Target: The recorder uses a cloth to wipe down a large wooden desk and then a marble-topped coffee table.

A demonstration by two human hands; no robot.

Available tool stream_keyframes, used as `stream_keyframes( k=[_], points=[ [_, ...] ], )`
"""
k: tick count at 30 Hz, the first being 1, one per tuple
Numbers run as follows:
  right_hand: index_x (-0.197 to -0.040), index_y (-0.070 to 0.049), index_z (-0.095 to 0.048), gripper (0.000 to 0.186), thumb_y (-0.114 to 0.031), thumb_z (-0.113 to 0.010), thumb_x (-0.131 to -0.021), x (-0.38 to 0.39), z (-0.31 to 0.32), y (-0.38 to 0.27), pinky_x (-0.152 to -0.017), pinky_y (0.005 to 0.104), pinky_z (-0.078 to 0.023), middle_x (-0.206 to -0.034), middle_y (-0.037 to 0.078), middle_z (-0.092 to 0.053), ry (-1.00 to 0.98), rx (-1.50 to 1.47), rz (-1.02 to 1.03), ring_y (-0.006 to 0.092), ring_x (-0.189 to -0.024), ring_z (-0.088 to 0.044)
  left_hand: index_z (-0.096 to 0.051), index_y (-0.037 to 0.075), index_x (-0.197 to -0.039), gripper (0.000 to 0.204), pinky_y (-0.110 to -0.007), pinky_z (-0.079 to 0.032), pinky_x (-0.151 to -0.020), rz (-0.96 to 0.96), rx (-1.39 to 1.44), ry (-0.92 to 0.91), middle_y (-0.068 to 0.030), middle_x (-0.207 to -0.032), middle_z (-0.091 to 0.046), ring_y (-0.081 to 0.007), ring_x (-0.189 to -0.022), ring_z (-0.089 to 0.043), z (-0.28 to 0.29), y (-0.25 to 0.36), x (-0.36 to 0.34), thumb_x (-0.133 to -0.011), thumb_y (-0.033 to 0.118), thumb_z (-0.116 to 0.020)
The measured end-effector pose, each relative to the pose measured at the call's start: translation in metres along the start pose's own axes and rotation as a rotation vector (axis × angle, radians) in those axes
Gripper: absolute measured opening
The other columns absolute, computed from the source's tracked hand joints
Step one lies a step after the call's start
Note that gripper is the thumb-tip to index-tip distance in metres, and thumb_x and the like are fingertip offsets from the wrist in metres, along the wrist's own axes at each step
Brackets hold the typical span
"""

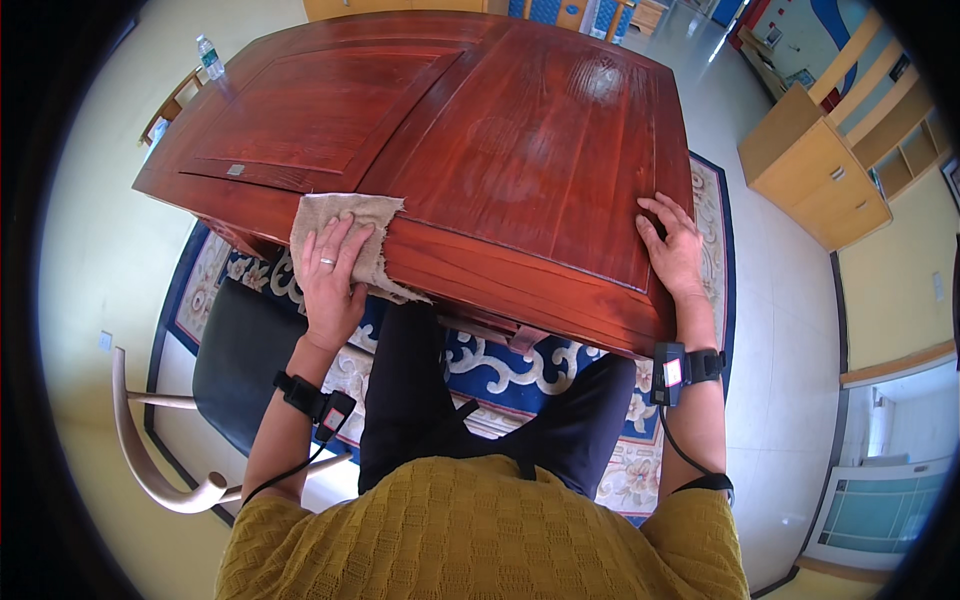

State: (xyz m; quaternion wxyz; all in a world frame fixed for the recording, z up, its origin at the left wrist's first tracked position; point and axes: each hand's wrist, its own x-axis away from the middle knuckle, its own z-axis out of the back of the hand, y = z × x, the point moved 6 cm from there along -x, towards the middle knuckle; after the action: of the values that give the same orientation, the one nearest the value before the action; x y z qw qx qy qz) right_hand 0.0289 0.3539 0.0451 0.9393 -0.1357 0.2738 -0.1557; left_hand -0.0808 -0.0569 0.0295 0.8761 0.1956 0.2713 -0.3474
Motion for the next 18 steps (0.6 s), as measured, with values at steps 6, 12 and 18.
stream_keyframes(
  k=[6, 12, 18],
  points=[
    [-0.112, -0.015, -0.067, 0.027, -0.025, -0.066, -0.086, -0.0008, -0.0006, 0.0027, -0.100, 0.0400, -0.042, -0.125, 0.011, -0.060, 0.031, -0.004, 0.041, 0.0294, -0.117, -0.056, -0.053, 0.015, -0.128, 0.074, -0.050, -0.024, -0.113, 0.004, -0.008, 0.012, -0.0086, -0.141, -0.046, -0.0315, -0.134, -0.039, -0.0014, 0.0007, 0.0006, -0.059, -0.009, -0.061],
    [-0.111, -0.014, -0.067, 0.027, -0.024, -0.067, -0.085, -0.0014, -0.0008, 0.0039, -0.098, 0.0403, -0.044, -0.124, 0.012, -0.061, 0.044, -0.029, 0.059, 0.0306, -0.114, -0.057, -0.053, 0.014, -0.129, 0.075, -0.050, -0.023, -0.113, 0.005, -0.023, 0.033, -0.0092, -0.141, -0.045, -0.0316, -0.134, -0.038, -0.0037, 0.0007, 0.0021, -0.058, -0.009, -0.058],
    [-0.109, -0.014, -0.068, 0.026, -0.022, -0.068, -0.084, -0.0020, 0.0002, 0.0023, -0.097, 0.0393, -0.046, -0.122, 0.013, -0.062, 0.059, -0.048, 0.070, 0.0313, -0.112, -0.059, -0.053, 0.014, -0.129, 0.076, -0.050, -0.022, -0.114, 0.023, -0.016, 0.053, -0.0095, -0.140, -0.046, -0.0323, -0.134, -0.038, -0.0052, 0.0020, 0.0033, -0.057, -0.010, -0.056]
  ],
)
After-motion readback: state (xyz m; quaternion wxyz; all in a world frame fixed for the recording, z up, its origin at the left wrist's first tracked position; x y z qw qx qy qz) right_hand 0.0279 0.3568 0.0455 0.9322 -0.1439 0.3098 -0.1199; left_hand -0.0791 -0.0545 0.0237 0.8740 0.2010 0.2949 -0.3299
